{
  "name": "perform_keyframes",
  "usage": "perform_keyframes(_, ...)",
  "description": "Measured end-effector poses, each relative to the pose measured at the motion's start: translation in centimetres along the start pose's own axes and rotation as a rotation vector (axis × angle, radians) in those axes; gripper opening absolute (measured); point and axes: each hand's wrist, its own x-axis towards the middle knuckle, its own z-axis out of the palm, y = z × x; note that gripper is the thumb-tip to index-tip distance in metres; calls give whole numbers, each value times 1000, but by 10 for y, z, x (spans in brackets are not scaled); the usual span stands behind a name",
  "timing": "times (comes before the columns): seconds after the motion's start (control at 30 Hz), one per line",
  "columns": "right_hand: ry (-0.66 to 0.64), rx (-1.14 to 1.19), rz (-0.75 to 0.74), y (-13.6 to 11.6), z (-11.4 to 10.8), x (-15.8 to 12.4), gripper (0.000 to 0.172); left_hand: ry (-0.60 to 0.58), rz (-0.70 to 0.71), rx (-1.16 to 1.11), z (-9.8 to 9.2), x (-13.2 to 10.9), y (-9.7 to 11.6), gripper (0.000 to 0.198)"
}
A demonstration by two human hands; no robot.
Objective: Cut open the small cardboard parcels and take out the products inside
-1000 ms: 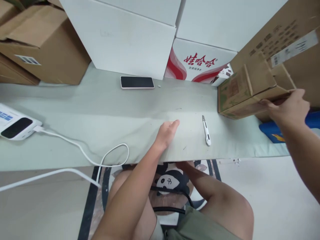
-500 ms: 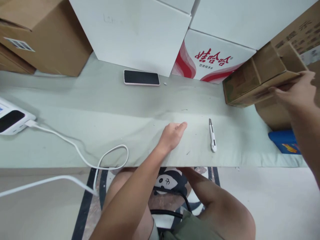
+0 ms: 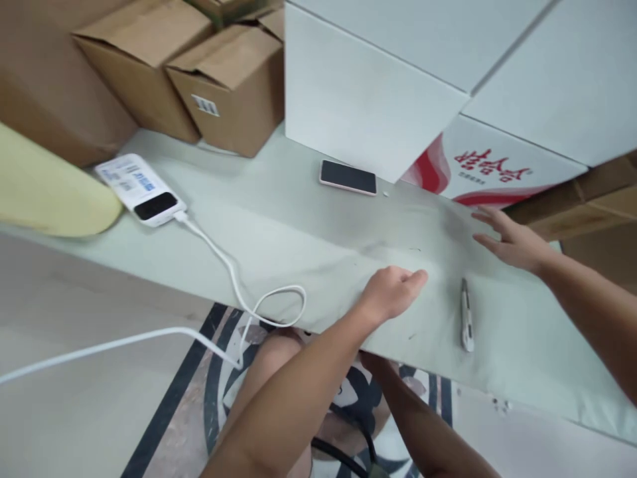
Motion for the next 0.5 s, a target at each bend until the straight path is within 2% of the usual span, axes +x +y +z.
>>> perform_keyframes(0.1, -77, 31, -105, -76, 5, 22, 54, 26, -10, -13, -8, -6, 2, 54)
perform_keyframes(0.27, 32, -44, -226, -217, 23, 57, 56, 69, -45, -15, -28, -18, 6, 51)
perform_keyframes(0.4, 137, -38, -445, -327, 36, 89, 54, 60, -93, -68, -46, -30, 8, 53)
perform_keyframes(0.5, 237, 28, -590, -395, 44, 124, 52, 50, -103, -115, -57, -37, 9, 58)
